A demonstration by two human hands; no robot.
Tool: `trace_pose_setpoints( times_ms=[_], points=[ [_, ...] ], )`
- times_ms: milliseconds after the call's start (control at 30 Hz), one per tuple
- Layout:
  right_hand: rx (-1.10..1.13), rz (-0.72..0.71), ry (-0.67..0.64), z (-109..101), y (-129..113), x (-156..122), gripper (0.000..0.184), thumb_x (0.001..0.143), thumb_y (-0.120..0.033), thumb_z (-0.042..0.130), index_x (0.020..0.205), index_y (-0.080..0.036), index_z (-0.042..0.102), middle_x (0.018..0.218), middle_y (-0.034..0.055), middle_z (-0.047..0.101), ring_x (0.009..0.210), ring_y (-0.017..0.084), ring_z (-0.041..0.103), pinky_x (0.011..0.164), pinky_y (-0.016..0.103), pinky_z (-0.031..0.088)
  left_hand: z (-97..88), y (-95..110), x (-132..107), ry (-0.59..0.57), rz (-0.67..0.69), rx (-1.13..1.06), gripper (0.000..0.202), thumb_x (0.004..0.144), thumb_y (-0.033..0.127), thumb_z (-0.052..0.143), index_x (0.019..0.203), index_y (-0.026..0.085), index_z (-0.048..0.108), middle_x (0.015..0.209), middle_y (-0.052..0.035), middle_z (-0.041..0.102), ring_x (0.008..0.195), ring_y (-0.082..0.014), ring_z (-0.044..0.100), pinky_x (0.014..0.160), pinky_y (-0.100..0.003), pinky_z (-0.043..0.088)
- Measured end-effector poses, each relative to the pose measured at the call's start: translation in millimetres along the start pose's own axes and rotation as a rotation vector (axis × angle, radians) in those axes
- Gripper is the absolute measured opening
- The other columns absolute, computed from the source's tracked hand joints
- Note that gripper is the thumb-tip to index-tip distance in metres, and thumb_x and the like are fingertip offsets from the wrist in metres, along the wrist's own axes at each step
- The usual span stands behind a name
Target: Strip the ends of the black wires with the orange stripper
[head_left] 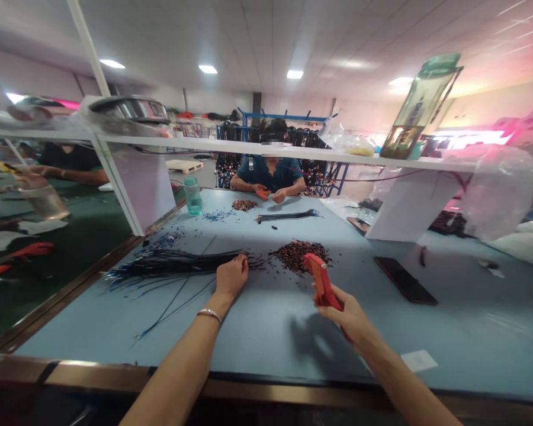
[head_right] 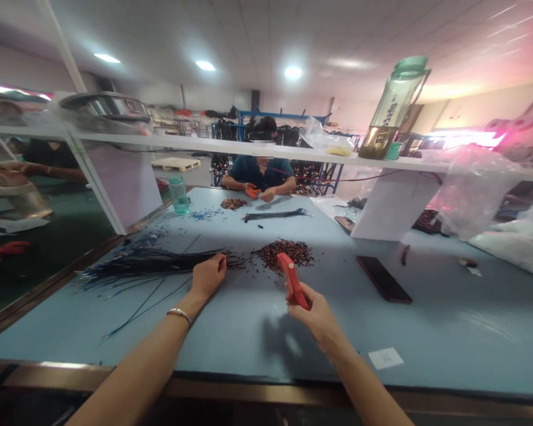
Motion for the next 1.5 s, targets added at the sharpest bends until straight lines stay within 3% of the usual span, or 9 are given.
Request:
trace_pose_setpoints(
  times_ms=[100, 200, 400, 767, 867, 1067, 1200, 1500],
  points=[
    [0.130, -0.022, 0.036, 0.9, 8.1, 3.7, 0.042, 0.066, -0.027, 0.067, 0.106, -0.017, 0.063, 0.085, 0.0048, 0.064, 0.078, 0.024, 0.058, 0.069, 0.032, 0.045, -4.0, -0.4, 0.0, 0.032, 0.007, -0.002, 0.027, 0.092, 0.031, 0.055, 0.114, 0.015, 0.058, 0.111, -0.0080, 0.063, 0.093, -0.0207, 0.063, 0.080, -0.040, 0.053],
    [0.214, -0.051, 0.071, -0.8, 15.9, 4.3, 0.043, 0.068, -0.033, 0.069, 0.107, -0.017, 0.061, 0.086, 0.0054, 0.063, 0.080, 0.024, 0.057, 0.073, 0.035, 0.045, -8.6, -0.2, 1.2, 0.082, 0.014, -0.006, 0.021, 0.094, 0.027, 0.047, 0.101, 0.018, 0.064, 0.093, -0.0066, 0.071, 0.084, -0.0201, 0.067, 0.073, -0.031, 0.049],
    [0.252, -0.069, 0.020, 3.0, 21.0, 3.1, 0.041, 0.069, -0.032, 0.073, 0.107, -0.018, 0.064, 0.086, 0.0039, 0.063, 0.082, 0.023, 0.056, 0.078, 0.034, 0.043, -13.0, -0.3, 3.1, 0.148, 0.037, -0.038, 0.023, 0.090, 0.027, 0.045, 0.090, 0.021, 0.067, 0.081, -0.0048, 0.074, 0.076, -0.0206, 0.069, 0.062, -0.025, 0.041],
    [0.257, -0.029, 0.100, 3.0, 15.3, 2.5, 0.035, 0.069, -0.030, 0.069, 0.102, -0.018, 0.065, 0.087, 0.0042, 0.063, 0.085, 0.025, 0.057, 0.083, 0.037, 0.044, -16.7, -3.2, 6.0, 0.216, 0.101, -0.195, 0.028, 0.089, 0.033, 0.044, 0.092, 0.025, 0.070, 0.099, -0.0012, 0.075, 0.085, -0.0178, 0.068, 0.071, -0.023, 0.048],
    [0.256, -0.017, 0.103, 4.0, 18.0, 2.6, 0.036, 0.070, -0.031, 0.070, 0.103, -0.018, 0.064, 0.089, 0.0050, 0.063, 0.086, 0.025, 0.057, 0.084, 0.038, 0.043, -17.6, -4.7, 5.1, 0.216, 0.082, -0.207, 0.028, 0.089, 0.035, 0.044, 0.092, 0.025, 0.070, 0.095, -0.0001, 0.076, 0.084, -0.0178, 0.068, 0.072, -0.023, 0.047],
    [0.264, 0.009, 0.112, 5.9, 21.6, 2.1, 0.045, 0.075, -0.039, 0.070, 0.114, -0.020, 0.060, 0.090, 0.0037, 0.062, 0.086, 0.024, 0.057, 0.081, 0.035, 0.044, -19.2, -2.3, 3.0, 0.180, 0.042, -0.170, 0.024, 0.088, 0.032, 0.046, 0.089, 0.024, 0.069, 0.076, -0.0002, 0.074, 0.062, -0.0160, 0.063, 0.059, -0.023, 0.041],
    [0.256, 0.018, 0.134, 4.2, 24.4, 2.3, 0.051, 0.077, -0.045, 0.068, 0.120, -0.020, 0.056, 0.088, 0.0032, 0.062, 0.084, 0.024, 0.056, 0.078, 0.033, 0.044, -22.1, -2.0, 3.5, 0.179, 0.024, -0.165, 0.023, 0.086, 0.029, 0.046, 0.089, 0.022, 0.068, 0.072, -0.0012, 0.073, 0.060, -0.0165, 0.061, 0.058, -0.024, 0.039],
    [0.310, 0.045, 0.152, 2.6, 24.5, 2.1, 0.051, 0.072, -0.044, 0.074, 0.114, -0.019, 0.060, 0.086, 0.0027, 0.065, 0.087, 0.025, 0.059, 0.083, 0.035, 0.044, -20.9, -2.9, 3.0, 0.191, 0.043, -0.236, 0.023, 0.085, 0.031, 0.046, 0.088, 0.021, 0.067, 0.074, -0.0029, 0.072, 0.061, -0.0181, 0.061, 0.059, -0.025, 0.039]
  ],
)
Point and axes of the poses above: each hand's wrist, its own x-axis towards the middle knuckle, its own z-axis out of the palm, y = z × x, the point moved 9 cm from there along x, towards the middle knuckle
